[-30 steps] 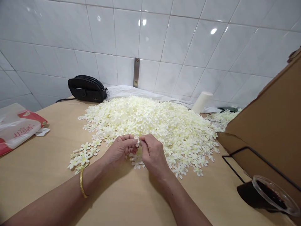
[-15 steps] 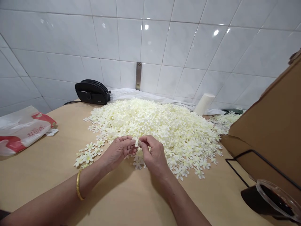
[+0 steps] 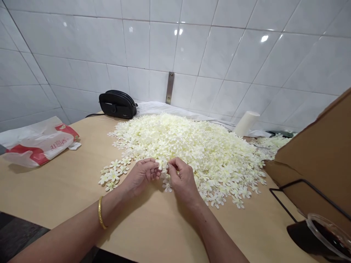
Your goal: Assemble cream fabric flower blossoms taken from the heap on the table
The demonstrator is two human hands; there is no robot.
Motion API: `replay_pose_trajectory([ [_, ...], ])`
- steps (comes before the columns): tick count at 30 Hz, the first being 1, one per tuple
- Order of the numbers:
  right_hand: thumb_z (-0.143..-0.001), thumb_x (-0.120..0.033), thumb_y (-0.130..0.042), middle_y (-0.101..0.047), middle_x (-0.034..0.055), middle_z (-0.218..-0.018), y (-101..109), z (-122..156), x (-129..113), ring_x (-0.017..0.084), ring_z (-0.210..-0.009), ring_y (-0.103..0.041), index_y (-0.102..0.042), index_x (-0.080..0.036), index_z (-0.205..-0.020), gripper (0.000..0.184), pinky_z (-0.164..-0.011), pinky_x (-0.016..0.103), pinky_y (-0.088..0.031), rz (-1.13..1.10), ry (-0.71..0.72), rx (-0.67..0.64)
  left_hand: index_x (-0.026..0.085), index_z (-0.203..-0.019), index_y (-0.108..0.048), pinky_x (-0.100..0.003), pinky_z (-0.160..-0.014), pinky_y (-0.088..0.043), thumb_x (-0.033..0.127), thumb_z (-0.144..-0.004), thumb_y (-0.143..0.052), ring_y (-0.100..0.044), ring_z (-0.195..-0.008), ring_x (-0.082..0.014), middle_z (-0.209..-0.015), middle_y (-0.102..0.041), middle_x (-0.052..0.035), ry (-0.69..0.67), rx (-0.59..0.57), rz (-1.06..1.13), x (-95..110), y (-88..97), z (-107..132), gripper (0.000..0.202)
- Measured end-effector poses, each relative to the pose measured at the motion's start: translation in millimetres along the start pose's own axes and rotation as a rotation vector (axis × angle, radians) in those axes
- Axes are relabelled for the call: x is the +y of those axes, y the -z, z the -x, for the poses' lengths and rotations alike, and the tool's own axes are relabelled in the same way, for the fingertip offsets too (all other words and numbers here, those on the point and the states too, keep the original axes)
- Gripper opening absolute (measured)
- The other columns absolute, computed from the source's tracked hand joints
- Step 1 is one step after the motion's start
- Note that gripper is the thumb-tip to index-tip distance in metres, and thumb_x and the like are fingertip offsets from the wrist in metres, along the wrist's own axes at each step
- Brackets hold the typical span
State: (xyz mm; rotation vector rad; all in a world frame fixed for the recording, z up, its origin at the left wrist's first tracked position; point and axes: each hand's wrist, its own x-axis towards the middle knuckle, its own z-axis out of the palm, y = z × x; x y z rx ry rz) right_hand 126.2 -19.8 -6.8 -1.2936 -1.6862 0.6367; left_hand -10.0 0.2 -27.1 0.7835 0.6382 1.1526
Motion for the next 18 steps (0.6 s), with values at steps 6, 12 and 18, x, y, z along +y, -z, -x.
replay_pose_trajectory([
  [6, -0.078, -0.019, -0.04, -0.05, -0.0012, -0.061, -5.9, 4.0, -2.6, 0.01, -0.056, -0.045, -0.051, -0.016, -0.068, 0.015, -0.053, 0.022, -0.034, 0.134, 0.117, 0.029, 0.012, -0.065, -0.056, -0.022, -0.055, -0.039, 0.023, -0.064, -0.062, -0.05, -0.051, -0.0077, -0.058, -0.055, -0.002, 0.006, -0.037, -0.023, 2.7, -1.9, 3.5, 0.013],
  [12, -0.078, -0.019, -0.04, -0.052, -0.001, -0.061, -7.6, 3.1, -5.4, 0.01, -0.057, -0.046, -0.051, -0.017, -0.068, 0.015, -0.053, 0.022, -0.034, 0.074, 0.053, 0.003, 0.013, -0.059, -0.052, -0.021, -0.05, -0.037, 0.017, -0.06, -0.063, -0.049, -0.047, -0.008, -0.05, -0.051, 0.0008, 0.019, 0.005, -0.018, 5.9, -4.4, 5.0, 0.011],
  [18, -0.077, -0.025, -0.044, -0.053, 0.0002, -0.063, -4.1, 1.2, -3.4, 0.012, -0.059, -0.049, -0.051, -0.016, -0.069, 0.014, -0.052, 0.022, -0.036, -0.055, -0.027, 0.03, 0.014, -0.058, -0.051, -0.021, -0.049, -0.037, 0.016, -0.059, -0.061, -0.049, -0.046, -0.008, -0.048, -0.051, 0.0014, 0.019, 0.03, -0.025, 7.7, -5.8, 3.6, 0.011],
])
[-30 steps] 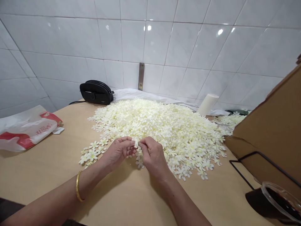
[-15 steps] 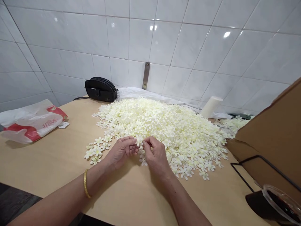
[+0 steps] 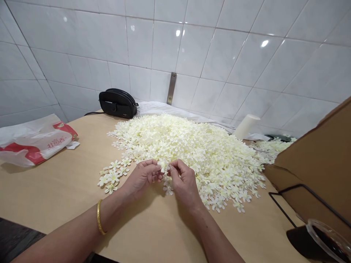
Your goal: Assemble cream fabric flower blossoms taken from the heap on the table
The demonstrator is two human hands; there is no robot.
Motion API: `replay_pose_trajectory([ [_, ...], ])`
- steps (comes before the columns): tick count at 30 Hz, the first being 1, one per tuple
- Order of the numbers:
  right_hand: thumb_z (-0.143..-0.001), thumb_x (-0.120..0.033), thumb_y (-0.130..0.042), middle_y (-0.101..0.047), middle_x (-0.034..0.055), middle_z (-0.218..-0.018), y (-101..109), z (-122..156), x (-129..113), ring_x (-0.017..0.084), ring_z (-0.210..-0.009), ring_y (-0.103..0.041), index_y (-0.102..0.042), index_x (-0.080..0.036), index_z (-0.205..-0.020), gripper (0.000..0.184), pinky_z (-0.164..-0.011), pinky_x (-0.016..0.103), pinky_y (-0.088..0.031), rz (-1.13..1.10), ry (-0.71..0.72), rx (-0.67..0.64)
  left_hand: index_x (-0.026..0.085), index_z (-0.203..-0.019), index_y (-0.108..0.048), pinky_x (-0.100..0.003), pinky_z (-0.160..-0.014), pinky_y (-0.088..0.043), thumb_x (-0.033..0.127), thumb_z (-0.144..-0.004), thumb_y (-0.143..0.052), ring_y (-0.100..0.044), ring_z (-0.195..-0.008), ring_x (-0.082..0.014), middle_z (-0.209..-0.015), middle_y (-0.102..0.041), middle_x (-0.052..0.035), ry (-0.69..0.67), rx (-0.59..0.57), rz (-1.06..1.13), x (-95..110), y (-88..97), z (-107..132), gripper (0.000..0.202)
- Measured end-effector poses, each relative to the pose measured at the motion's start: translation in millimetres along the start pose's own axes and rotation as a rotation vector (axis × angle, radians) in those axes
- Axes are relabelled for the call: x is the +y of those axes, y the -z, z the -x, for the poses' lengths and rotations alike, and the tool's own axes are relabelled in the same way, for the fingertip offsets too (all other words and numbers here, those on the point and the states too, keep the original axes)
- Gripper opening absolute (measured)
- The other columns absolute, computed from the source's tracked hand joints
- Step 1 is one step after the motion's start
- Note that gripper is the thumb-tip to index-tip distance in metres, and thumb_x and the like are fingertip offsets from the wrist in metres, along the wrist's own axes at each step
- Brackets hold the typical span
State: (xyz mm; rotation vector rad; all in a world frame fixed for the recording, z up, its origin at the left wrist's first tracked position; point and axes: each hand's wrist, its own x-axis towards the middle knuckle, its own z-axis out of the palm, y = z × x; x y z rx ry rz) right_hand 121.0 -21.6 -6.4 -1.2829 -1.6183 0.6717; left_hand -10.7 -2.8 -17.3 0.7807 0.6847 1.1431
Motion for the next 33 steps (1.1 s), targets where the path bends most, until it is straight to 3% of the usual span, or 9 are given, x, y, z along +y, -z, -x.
replay_pose_trajectory([
  [4, -0.08, -0.026, -0.042, -0.05, -0.0004, -0.061, 8.2, -8.1, -1.0, 0.012, -0.059, -0.048, -0.049, -0.017, -0.069, 0.016, -0.054, 0.023, -0.036, 0.167, 0.114, 0.134, 0.014, -0.056, -0.048, -0.021, -0.046, -0.034, 0.019, -0.061, -0.059, -0.046, -0.044, -0.0072, -0.048, -0.051, 0.0013, -0.007, 0.064, -0.019, 2.0, 2.5, -0.7, 0.013],
  [9, -0.08, -0.019, -0.04, -0.048, 0.0005, -0.065, 16.7, -35.5, -10.7, 0.013, -0.061, -0.044, -0.047, -0.017, -0.071, 0.012, -0.059, 0.025, -0.034, 0.535, 0.38, 0.241, 0.015, -0.054, -0.046, -0.021, -0.045, -0.033, 0.02, -0.062, -0.057, -0.044, -0.041, -0.0068, -0.047, -0.05, 0.002, -0.031, 0.086, -0.034, 6.4, 5.5, -1.4, 0.014],
  [15, -0.073, -0.009, -0.043, -0.052, 0.0065, -0.078, -8.2, -70.3, -14.1, 0.019, -0.08, -0.043, -0.051, -0.015, -0.071, 0.011, -0.07, 0.031, -0.032, 0.932, 0.566, 0.168, 0.015, -0.048, -0.043, -0.02, -0.042, -0.031, 0.021, -0.061, -0.057, -0.042, -0.038, -0.0068, -0.041, -0.047, 0.0027, -0.037, 0.124, -0.085, 7.0, 8.6, -4.8, 0.02],
  [19, -0.067, -0.004, -0.045, -0.054, 0.0106, -0.083, -27.1, -86.9, -7.8, 0.023, -0.087, -0.041, -0.054, -0.013, -0.069, 0.013, -0.072, 0.035, -0.031, 1.066, 0.626, 0.103, 0.015, -0.048, -0.042, -0.019, -0.041, -0.031, 0.023, -0.061, -0.058, -0.043, -0.038, -0.0069, -0.041, -0.046, 0.0032, -0.047, 0.132, -0.083, 6.2, 12.2, -8.4, 0.022],
  [23, -0.069, -0.005, -0.045, -0.054, 0.0115, -0.087, -28.0, -80.6, -11.0, 0.025, -0.09, -0.041, -0.056, -0.014, -0.072, 0.015, -0.073, 0.037, -0.031, 1.016, 0.613, 0.116, 0.015, -0.05, -0.043, -0.02, -0.042, -0.032, 0.024, -0.062, -0.059, -0.043, -0.038, -0.0069, -0.042, -0.047, 0.0025, -0.054, 0.112, -0.08, 5.2, 14.4, -9.6, 0.021],
  [26, -0.077, -0.01, -0.041, -0.055, 0.0077, -0.081, -19.6, -56.7, -19.2, 0.02, -0.082, -0.045, -0.056, -0.016, -0.079, 0.017, -0.071, 0.033, -0.034, 0.762, 0.545, 0.116, 0.016, -0.051, -0.043, -0.02, -0.043, -0.032, 0.024, -0.063, -0.059, -0.041, -0.038, -0.0065, -0.041, -0.046, 0.0027, -0.044, 0.095, -0.078, 4.9, 13.8, -8.9, 0.021],
  [29, -0.082, -0.017, -0.039, -0.055, 0.0048, -0.076, -10.6, -31.4, -23.0, 0.015, -0.072, -0.049, -0.055, -0.017, -0.08, 0.016, -0.065, 0.027, -0.037, 0.463, 0.419, 0.02, 0.015, -0.052, -0.044, -0.019, -0.045, -0.032, 0.023, -0.064, -0.058, -0.041, -0.04, -0.0058, -0.044, -0.045, 0.003, -0.051, 0.097, -0.065, 4.8, 12.0, -7.5, 0.02],
  [33, -0.08, -0.022, -0.044, -0.057, 0.0037, -0.077, -7.7, -14.9, -16.4, 0.015, -0.071, -0.051, -0.057, -0.018, -0.084, 0.014, -0.063, 0.025, -0.039, 0.278, 0.297, -0.045, 0.014, -0.057, -0.048, -0.019, -0.046, -0.032, 0.026, -0.066, -0.059, -0.042, -0.043, -0.0057, -0.048, -0.047, 0.0021, -0.019, 0.049, -0.061, 3.9, 10.3, -5.8, 0.018],
])
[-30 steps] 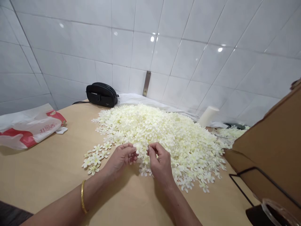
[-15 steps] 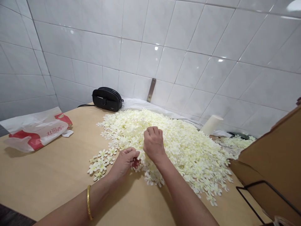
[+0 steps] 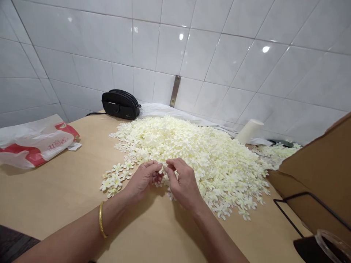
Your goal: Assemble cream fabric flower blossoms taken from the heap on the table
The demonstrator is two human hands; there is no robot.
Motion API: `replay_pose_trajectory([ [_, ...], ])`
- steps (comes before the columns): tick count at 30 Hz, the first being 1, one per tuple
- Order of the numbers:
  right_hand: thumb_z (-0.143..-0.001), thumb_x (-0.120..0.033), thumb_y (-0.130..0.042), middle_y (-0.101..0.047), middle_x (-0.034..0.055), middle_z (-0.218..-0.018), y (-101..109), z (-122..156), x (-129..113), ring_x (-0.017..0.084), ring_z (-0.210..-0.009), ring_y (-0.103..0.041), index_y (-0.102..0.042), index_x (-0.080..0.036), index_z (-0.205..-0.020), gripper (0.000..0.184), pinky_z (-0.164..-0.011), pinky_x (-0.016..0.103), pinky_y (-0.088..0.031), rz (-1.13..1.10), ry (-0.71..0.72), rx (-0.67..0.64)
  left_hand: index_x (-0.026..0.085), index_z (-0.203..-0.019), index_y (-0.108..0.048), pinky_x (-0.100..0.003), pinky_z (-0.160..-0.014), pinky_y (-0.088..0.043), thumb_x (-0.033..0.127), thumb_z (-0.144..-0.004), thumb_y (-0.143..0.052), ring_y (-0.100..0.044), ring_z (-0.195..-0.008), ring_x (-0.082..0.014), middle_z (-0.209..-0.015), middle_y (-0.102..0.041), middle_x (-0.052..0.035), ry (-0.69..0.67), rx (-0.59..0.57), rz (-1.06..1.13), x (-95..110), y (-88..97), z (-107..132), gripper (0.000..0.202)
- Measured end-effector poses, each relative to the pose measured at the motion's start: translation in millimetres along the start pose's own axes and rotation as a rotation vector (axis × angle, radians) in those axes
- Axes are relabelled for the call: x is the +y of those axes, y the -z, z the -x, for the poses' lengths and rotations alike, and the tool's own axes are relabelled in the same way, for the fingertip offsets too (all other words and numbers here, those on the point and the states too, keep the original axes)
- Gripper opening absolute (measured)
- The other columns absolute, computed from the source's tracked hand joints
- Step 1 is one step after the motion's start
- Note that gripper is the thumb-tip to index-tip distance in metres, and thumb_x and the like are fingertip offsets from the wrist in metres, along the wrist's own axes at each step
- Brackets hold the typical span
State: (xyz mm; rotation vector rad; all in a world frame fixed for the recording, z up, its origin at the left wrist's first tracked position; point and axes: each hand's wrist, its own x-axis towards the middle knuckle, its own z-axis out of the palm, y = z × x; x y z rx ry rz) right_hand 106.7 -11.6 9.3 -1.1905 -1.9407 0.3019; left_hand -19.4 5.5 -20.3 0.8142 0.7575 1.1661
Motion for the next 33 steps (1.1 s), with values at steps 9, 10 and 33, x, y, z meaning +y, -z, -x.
replay_pose_trajectory([
  [9, -0.08, -0.018, -0.041, -0.055, 0.002, -0.068, -6.6, 7.0, 7.2, 0.013, -0.065, -0.05, -0.057, -0.018, -0.074, 0.018, -0.062, 0.025, -0.039, -0.092, -0.015, 0.044, 0.012, -0.064, -0.054, -0.021, -0.052, -0.037, 0.033, -0.07, -0.057, -0.047, -0.048, -0.008, -0.052, -0.051, -0.0006, 0.071, -0.137, 0.158, -1.5, -0.3, -2.2, 0.022],
  [10, -0.08, -0.017, -0.04, -0.054, 0.002, -0.068, -6.7, 7.9, 7.9, 0.013, -0.065, -0.049, -0.057, -0.018, -0.074, 0.018, -0.061, 0.025, -0.039, -0.091, -0.016, 0.054, 0.012, -0.065, -0.054, -0.021, -0.053, -0.038, 0.031, -0.069, -0.057, -0.048, -0.049, -0.0079, -0.053, -0.051, -0.0006, 0.073, -0.138, 0.169, -1.7, -0.4, -2.2, 0.02],
  [33, -0.08, -0.015, -0.04, -0.054, 0.0041, -0.077, -10.0, 12.2, 8.8, 0.014, -0.073, -0.05, -0.056, -0.018, -0.08, 0.016, -0.066, 0.026, -0.039, 0.014, 0.079, 0.089, 0.013, -0.063, -0.054, -0.02, -0.049, -0.034, 0.023, -0.063, -0.063, -0.047, -0.048, -0.0072, -0.054, -0.053, -0.0002, 0.031, -0.075, 0.113, 1.7, 0.2, 1.7, 0.014],
])
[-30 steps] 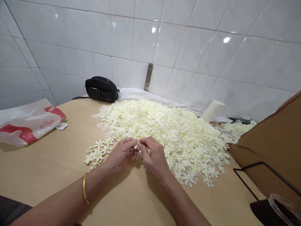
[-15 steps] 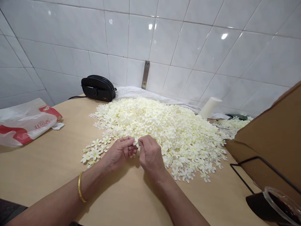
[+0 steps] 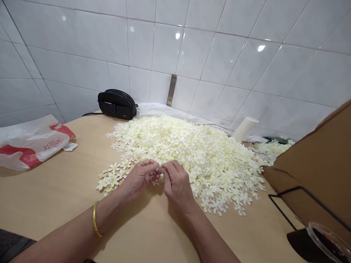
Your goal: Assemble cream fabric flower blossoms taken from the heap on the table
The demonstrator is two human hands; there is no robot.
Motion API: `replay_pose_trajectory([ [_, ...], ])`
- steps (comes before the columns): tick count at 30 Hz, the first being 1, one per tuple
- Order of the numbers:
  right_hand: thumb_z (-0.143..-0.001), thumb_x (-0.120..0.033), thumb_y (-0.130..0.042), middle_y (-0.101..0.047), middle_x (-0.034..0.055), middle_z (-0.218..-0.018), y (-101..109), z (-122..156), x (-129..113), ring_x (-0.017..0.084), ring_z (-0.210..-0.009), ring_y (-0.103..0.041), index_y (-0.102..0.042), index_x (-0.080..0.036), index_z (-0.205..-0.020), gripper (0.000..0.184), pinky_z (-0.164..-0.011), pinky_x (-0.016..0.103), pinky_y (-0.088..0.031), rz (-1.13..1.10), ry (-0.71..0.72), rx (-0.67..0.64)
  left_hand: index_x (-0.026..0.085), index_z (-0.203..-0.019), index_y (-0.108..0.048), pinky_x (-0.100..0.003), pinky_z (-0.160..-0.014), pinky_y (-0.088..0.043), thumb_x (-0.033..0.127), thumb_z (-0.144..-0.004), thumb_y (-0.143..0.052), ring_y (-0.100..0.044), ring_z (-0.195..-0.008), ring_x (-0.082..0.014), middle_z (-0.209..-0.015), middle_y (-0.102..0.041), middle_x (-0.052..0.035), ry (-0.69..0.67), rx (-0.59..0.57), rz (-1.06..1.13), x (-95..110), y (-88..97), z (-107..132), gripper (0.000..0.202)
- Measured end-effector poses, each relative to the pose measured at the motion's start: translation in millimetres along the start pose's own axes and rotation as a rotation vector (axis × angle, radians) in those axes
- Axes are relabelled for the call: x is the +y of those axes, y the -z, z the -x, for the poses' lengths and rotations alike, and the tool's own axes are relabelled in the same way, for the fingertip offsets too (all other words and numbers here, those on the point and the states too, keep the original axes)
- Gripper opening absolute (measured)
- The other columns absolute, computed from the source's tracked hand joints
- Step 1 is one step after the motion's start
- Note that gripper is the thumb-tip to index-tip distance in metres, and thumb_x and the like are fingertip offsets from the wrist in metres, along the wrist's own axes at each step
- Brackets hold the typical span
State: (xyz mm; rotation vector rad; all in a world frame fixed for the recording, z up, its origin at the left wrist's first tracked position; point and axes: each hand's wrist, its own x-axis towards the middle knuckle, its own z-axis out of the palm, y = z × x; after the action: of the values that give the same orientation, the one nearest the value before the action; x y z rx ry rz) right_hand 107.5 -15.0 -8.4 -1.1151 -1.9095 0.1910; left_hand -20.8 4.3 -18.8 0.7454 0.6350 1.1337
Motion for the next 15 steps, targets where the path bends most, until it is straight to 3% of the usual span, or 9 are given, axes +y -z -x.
replay_pose_trajectory([
  [7, -0.079, -0.014, -0.037, -0.05, 0.0007, -0.065, -2.2, 1.2, 3.3, 0.011, -0.06, -0.046, -0.051, -0.018, -0.069, 0.018, -0.056, 0.023, -0.036, 0.009, -0.072, -0.029, 0.013, -0.064, -0.055, -0.022, -0.051, -0.036, 0.028, -0.065, -0.061, -0.049, -0.05, -0.0083, -0.057, -0.055, -0.0018, 0.018, -0.053, -0.004, 3.9, -0.9, 1.3, 0.017],
  [15, -0.079, -0.016, -0.04, -0.051, 0.0016, -0.071, -1.3, 2.3, 0.8, 0.012, -0.064, -0.047, -0.051, -0.018, -0.08, 0.011, -0.06, 0.024, -0.038, -0.002, -0.098, 0.004, 0.013, -0.065, -0.054, -0.02, -0.05, -0.035, 0.028, -0.066, -0.062, -0.048, -0.048, -0.0073, -0.056, -0.055, -0.0016, 0.012, -0.035, -0.031, 1.8, 1.2, 0.8, 0.017],
])
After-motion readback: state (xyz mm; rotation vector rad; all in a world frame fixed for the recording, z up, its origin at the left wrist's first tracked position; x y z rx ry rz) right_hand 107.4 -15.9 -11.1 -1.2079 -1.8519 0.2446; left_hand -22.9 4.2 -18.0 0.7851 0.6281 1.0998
